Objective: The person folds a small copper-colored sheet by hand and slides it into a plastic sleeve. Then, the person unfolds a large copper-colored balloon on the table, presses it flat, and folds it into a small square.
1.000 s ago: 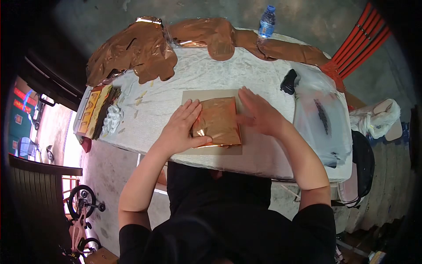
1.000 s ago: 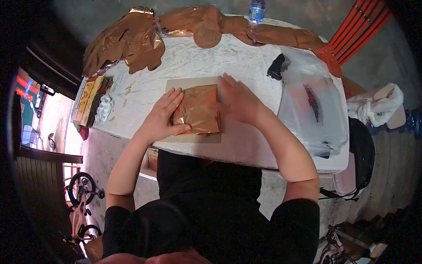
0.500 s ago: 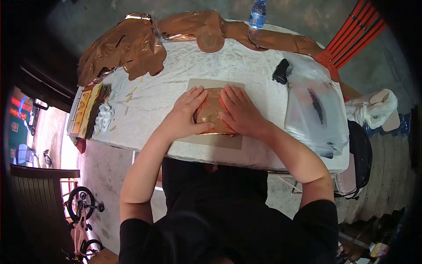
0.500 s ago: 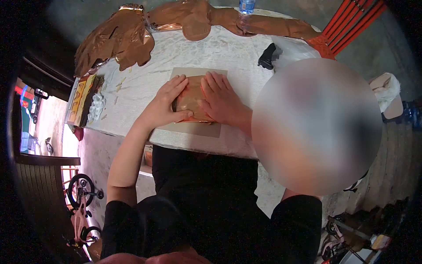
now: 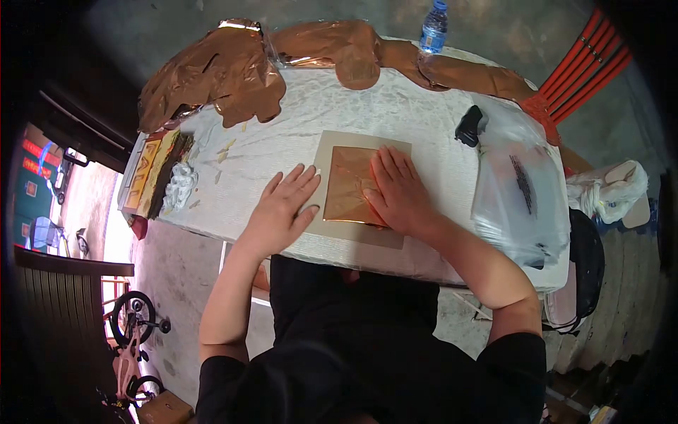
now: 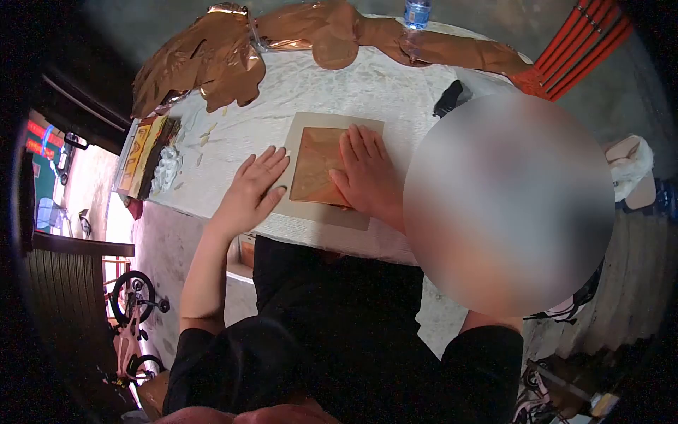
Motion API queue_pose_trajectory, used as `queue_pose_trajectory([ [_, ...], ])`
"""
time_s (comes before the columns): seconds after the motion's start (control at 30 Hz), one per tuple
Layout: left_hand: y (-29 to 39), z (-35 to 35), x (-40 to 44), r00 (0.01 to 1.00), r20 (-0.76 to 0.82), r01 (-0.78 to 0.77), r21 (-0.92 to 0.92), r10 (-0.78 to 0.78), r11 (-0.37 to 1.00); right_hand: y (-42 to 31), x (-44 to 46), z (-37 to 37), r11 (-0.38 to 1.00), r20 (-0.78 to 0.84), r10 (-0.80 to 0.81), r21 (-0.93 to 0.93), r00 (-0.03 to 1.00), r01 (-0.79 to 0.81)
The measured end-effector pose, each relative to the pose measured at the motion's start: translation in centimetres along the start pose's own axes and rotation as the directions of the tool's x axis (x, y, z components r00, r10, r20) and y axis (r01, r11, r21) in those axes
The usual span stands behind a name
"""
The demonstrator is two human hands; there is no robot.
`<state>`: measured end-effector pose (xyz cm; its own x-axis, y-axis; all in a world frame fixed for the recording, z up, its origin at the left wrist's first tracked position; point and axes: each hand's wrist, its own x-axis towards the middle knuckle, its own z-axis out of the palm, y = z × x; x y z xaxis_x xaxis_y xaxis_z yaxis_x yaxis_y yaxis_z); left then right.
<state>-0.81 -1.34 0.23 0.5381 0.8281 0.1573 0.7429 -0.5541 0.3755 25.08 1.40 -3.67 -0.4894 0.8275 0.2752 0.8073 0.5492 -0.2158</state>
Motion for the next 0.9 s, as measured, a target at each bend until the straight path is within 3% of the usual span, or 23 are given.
queue_pose_trajectory([
  [0.3, 3.5, 2.2, -1.2, 0.992, -0.071, 0.115, 0.185, -0.103, 0.976, 0.0, -0.3, -0.1, 0.999, -0.01, 0.019, -0.028, 1.0, -0.019],
  [0.4, 4.0, 2.8, -1.4, 0.982, -0.119, 0.165, 0.132, -0.149, 0.977, 0.0, -0.6, -0.1, 1.0, 0.007, 0.01, -0.023, 1.0, -0.01],
  [0.47, 2.9, 2.8, -1.2, 0.946, -0.251, 0.165, -0.173, -0.206, 0.971, 0.2, -0.5, 0.1, 1.0, -0.003, -0.001, -0.02, 1.0, 0.001],
  [0.5, 3.1, 2.8, -0.8, 0.948, -0.247, 0.161, -0.176, -0.202, 0.971, 0.3, -0.6, 0.1, 1.0, -0.002, 0.006, -0.022, 1.0, -0.006],
  [0.57, 4.0, 2.2, 0.1, 0.895, -0.442, -0.033, -0.194, -0.057, 0.98, 0.3, -0.5, 0.0, 1.0, 0.019, -0.009, -0.028, 1.0, 0.009],
  [0.6, 4.8, 2.1, 1.0, 0.878, -0.469, -0.186, -0.147, 0.097, 0.971, 0.4, -0.4, 0.1, 1.0, 0.018, -0.009, -0.027, 1.0, 0.01],
  [0.63, 5.4, 2.0, 1.4, 0.877, -0.47, -0.186, -0.148, 0.097, 0.971, 0.5, -0.5, 0.2, 0.999, 0.014, -0.02, -0.028, 1.0, 0.02],
  [0.7, 6.4, 2.0, 2.0, 0.943, -0.259, -0.235, -0.067, 0.211, 0.97, 1.0, -0.5, 0.5, 0.999, 0.008, -0.03, -0.033, 1.0, 0.03],
  [0.9, 6.5, 3.6, 3.6, 0.926, -0.214, -0.331, -0.068, 0.31, 0.941, 1.0, -0.6, 0.2, 0.999, 0.015, -0.034, 0.03, 0.999, 0.033],
])
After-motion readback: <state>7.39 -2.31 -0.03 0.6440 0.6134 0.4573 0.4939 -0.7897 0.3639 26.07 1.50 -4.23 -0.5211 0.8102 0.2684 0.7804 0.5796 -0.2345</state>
